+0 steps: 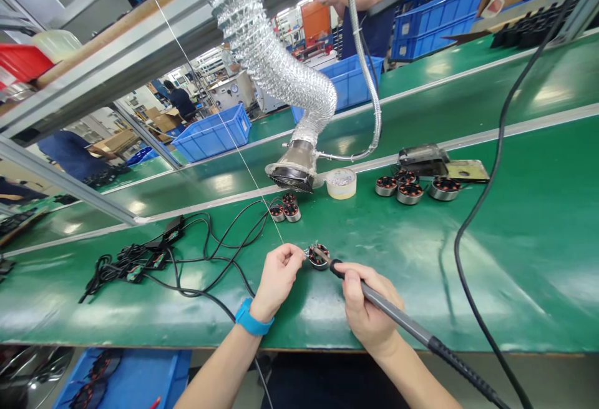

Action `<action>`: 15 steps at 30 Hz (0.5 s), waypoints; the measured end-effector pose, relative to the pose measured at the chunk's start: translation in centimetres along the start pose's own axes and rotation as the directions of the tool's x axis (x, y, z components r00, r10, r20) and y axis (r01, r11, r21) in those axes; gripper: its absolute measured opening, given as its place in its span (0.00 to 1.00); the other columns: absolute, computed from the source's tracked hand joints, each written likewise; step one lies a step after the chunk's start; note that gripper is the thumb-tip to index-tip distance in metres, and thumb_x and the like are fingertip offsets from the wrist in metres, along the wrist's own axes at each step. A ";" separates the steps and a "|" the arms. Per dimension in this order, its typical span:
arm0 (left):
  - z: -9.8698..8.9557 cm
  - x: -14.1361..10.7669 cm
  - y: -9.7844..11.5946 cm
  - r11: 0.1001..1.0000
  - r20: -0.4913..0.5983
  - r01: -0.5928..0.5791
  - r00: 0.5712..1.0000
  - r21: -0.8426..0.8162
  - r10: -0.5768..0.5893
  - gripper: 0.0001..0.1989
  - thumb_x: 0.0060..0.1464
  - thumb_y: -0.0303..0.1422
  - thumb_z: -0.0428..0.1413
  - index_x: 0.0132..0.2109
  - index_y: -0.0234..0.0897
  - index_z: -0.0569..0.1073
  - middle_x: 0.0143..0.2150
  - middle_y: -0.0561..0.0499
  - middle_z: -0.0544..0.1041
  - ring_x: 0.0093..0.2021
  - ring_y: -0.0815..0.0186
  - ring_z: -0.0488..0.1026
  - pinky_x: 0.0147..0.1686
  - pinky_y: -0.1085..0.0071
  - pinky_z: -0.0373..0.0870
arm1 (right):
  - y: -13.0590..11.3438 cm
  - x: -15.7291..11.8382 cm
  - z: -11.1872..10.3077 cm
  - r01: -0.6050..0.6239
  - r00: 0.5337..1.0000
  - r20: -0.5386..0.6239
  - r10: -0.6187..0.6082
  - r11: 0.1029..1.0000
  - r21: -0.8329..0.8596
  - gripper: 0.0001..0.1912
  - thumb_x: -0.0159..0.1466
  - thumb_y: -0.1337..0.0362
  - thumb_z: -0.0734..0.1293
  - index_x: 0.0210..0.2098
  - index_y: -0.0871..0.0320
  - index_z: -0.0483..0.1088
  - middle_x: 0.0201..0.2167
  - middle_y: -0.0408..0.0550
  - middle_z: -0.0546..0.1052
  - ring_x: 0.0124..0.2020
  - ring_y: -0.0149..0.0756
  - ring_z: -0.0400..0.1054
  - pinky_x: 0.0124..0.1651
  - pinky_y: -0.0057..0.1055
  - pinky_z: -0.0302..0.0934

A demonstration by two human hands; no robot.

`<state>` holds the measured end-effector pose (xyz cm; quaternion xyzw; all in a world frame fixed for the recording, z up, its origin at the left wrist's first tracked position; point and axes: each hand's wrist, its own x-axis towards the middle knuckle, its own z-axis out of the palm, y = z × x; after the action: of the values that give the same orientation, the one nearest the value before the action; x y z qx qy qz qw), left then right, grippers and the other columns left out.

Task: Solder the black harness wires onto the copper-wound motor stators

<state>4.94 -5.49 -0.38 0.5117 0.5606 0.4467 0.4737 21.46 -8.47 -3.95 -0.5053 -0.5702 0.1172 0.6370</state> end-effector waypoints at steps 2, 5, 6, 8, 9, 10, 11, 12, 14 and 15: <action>0.0 0.0 0.1 1.000 -0.001 0.001 1.000 -0.001 -0.001 0.12 0.57 0.38 0.55 0.33 0.32 0.73 0.25 0.55 0.66 0.23 0.74 0.56 0.23 0.76 0.52 | -0.3 0.4 0.1 0.031 0.999 0.031 -0.032 0.999 0.036 0.09 0.70 0.65 0.63 0.40 0.56 0.76 0.24 0.40 0.74 0.22 0.29 0.70 0.30 0.27 0.66; 0.0 0.0 0.2 1.000 -0.002 0.006 1.000 -0.002 -0.006 0.12 0.57 0.38 0.55 0.33 0.32 0.73 0.25 0.55 0.66 0.23 0.74 0.56 0.23 0.76 0.53 | -0.7 1.2 0.4 0.071 0.994 0.082 -0.074 0.997 0.041 0.09 0.69 0.67 0.63 0.46 0.56 0.75 0.26 0.40 0.74 0.23 0.27 0.69 0.32 0.26 0.66; 0.0 0.0 0.2 1.000 -0.001 0.007 1.000 -0.002 -0.007 0.12 0.57 0.38 0.55 0.33 0.32 0.73 0.25 0.55 0.66 0.23 0.74 0.56 0.23 0.76 0.53 | -0.7 1.4 0.6 0.082 0.991 0.106 -0.085 0.996 0.038 0.10 0.69 0.68 0.64 0.48 0.56 0.74 0.29 0.41 0.75 0.24 0.27 0.70 0.34 0.26 0.66; 0.0 0.0 0.3 1.000 -0.003 0.006 1.000 0.000 -0.006 0.12 0.57 0.39 0.55 0.33 0.32 0.73 0.25 0.55 0.66 0.24 0.74 0.57 0.23 0.76 0.53 | -0.7 1.9 1.0 0.100 0.983 0.152 -0.102 0.995 0.022 0.13 0.70 0.68 0.63 0.52 0.54 0.73 0.37 0.45 0.76 0.31 0.29 0.72 0.39 0.28 0.68; 0.0 0.0 0.3 1.000 -0.004 0.004 1.000 0.001 -0.004 0.12 0.57 0.39 0.55 0.33 0.32 0.73 0.25 0.54 0.66 0.24 0.74 0.57 0.23 0.76 0.53 | -0.6 2.0 1.2 0.105 0.978 0.179 -0.104 0.994 0.007 0.14 0.70 0.68 0.63 0.54 0.54 0.71 0.42 0.47 0.75 0.37 0.31 0.73 0.44 0.30 0.68; 0.0 0.0 0.3 1.000 -0.004 0.004 1.000 0.000 -0.004 0.12 0.57 0.39 0.55 0.33 0.32 0.73 0.25 0.54 0.66 0.24 0.74 0.57 0.23 0.76 0.53 | -0.5 2.1 1.4 0.106 0.973 0.206 -0.102 0.994 -0.011 0.17 0.69 0.67 0.63 0.57 0.54 0.70 0.46 0.49 0.74 0.43 0.35 0.73 0.48 0.32 0.68; 0.0 0.0 0.3 1.000 -0.004 0.004 1.000 -0.002 -0.004 0.12 0.57 0.39 0.56 0.33 0.33 0.73 0.25 0.55 0.66 0.24 0.74 0.57 0.24 0.76 0.54 | -0.4 2.2 1.7 0.105 0.967 0.236 -0.096 0.994 -0.024 0.19 0.69 0.67 0.63 0.59 0.54 0.67 0.49 0.51 0.73 0.49 0.38 0.71 0.52 0.35 0.67; 0.0 0.0 0.3 1.000 -0.003 0.004 1.000 -0.006 -0.004 0.12 0.57 0.39 0.56 0.33 0.33 0.73 0.25 0.55 0.66 0.23 0.74 0.57 0.24 0.76 0.54 | -0.2 2.1 1.9 0.099 0.959 0.268 -0.088 0.995 -0.030 0.23 0.68 0.67 0.64 0.62 0.54 0.64 0.52 0.53 0.71 0.53 0.40 0.69 0.55 0.38 0.65; 0.1 0.0 0.3 1.000 0.000 0.000 1.000 -0.013 0.000 0.12 0.57 0.39 0.55 0.33 0.33 0.73 0.25 0.55 0.67 0.23 0.74 0.57 0.24 0.76 0.55 | 0.1 2.0 2.4 0.072 0.938 0.341 -0.063 0.997 -0.016 0.29 0.66 0.67 0.65 0.66 0.53 0.59 0.56 0.54 0.68 0.55 0.41 0.68 0.58 0.39 0.64; 0.1 0.0 0.3 1.000 0.003 -0.004 1.000 -0.015 0.004 0.12 0.57 0.38 0.55 0.33 0.33 0.73 0.25 0.55 0.67 0.23 0.74 0.57 0.25 0.76 0.55 | 0.3 1.9 2.7 0.058 0.927 0.372 -0.053 0.998 -0.002 0.30 0.66 0.67 0.65 0.66 0.53 0.57 0.57 0.54 0.67 0.54 0.40 0.68 0.58 0.39 0.65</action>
<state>5.05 -5.46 -0.14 0.5097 0.5555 0.4513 0.4775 19.93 -5.55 -3.42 -0.4619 -0.6952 0.1888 0.5173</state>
